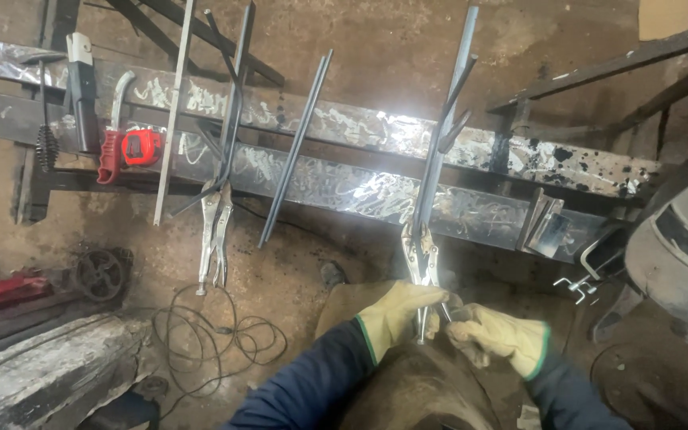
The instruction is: The person positions a horizontal metal bar between two vertical bars clamped to a workbench and secures it with locking pliers. They repeatedly adjust the bar's position and tighten the pliers to hold the assembly in place.
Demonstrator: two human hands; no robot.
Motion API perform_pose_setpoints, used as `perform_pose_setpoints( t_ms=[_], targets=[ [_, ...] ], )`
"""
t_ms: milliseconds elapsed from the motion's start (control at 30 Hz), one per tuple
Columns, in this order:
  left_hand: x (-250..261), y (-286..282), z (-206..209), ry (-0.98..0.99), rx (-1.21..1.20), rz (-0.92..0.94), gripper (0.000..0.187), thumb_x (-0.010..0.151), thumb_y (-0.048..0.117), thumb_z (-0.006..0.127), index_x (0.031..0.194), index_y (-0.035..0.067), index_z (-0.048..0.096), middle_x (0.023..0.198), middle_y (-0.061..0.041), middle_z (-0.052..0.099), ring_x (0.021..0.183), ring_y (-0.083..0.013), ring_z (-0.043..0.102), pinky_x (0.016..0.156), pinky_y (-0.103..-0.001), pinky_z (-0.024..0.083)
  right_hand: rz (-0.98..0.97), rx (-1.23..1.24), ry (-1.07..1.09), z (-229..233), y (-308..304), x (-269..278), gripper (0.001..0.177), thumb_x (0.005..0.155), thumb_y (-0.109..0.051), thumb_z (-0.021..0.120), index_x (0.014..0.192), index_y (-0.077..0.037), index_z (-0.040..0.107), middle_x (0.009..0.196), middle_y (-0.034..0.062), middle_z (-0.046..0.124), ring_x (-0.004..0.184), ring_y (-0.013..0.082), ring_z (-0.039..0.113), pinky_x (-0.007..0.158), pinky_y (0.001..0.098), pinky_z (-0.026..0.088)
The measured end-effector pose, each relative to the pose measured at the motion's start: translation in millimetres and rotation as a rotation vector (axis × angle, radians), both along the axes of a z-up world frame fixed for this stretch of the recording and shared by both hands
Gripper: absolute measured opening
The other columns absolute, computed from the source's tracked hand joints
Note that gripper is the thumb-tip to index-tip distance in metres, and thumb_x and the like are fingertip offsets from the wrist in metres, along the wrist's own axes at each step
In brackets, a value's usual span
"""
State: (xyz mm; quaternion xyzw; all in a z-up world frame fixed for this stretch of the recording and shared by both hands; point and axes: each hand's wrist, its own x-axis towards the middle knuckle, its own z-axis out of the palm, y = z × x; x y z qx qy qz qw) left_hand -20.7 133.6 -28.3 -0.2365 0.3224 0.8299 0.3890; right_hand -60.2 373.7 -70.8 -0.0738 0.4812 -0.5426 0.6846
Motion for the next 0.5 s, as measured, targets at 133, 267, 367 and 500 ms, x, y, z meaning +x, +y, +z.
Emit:
perform_pose_setpoints(
  t_ms=[133,267,367,500],
  targets=[
    [-5,-5,10,0.034,-0.043,-0.022,0.033,0.099,0.024,0.069,0.118,-0.003,0.073,0.081,-0.014,0.070,0.058,-0.0199,0.064,0.052,-0.031,0.050,0.447,0.348,0.857,-24,20,-35,0.081,0.086,-0.070,0.082,0.114,0.003,0.060,0.075,-0.0029,0.068,0.062,0.0063,0.067,0.056,0.0179,0.048],
    [2,5,-8,0.031,-0.058,-0.038,0.044,0.100,0.029,0.069,0.126,-0.006,0.069,0.081,-0.018,0.067,0.062,-0.0204,0.066,0.057,-0.032,0.054,0.221,0.853,0.156,101,-59,-91,0.071,0.085,-0.038,0.077,0.139,-0.002,0.046,0.082,0.0124,0.076,0.056,0.0143,0.058,0.053,0.0279,0.051],
    [1,5,-10,-0.043,-0.047,-0.005,0.050,0.099,0.028,0.070,0.132,-0.008,0.062,0.090,-0.019,0.068,0.061,-0.0215,0.065,0.054,-0.034,0.054,0.886,0.566,0.571,37,-26,-100,0.083,0.087,-0.038,0.085,0.146,-0.003,0.038,0.085,0.0106,0.077,0.060,0.0142,0.066,0.061,0.0280,0.059],
    [-3,-7,3,0.025,0.053,0.035,0.062,0.098,0.024,0.067,0.150,-0.004,0.047,0.116,-0.016,0.074,0.061,-0.0182,0.064,0.051,-0.032,0.053,0.880,0.143,0.547,-142,106,-65,0.046,0.102,-0.047,0.069,0.120,-0.006,0.079,0.087,0.0182,0.082,0.068,0.0213,0.071,0.075,0.0320,0.066]
  ],
)
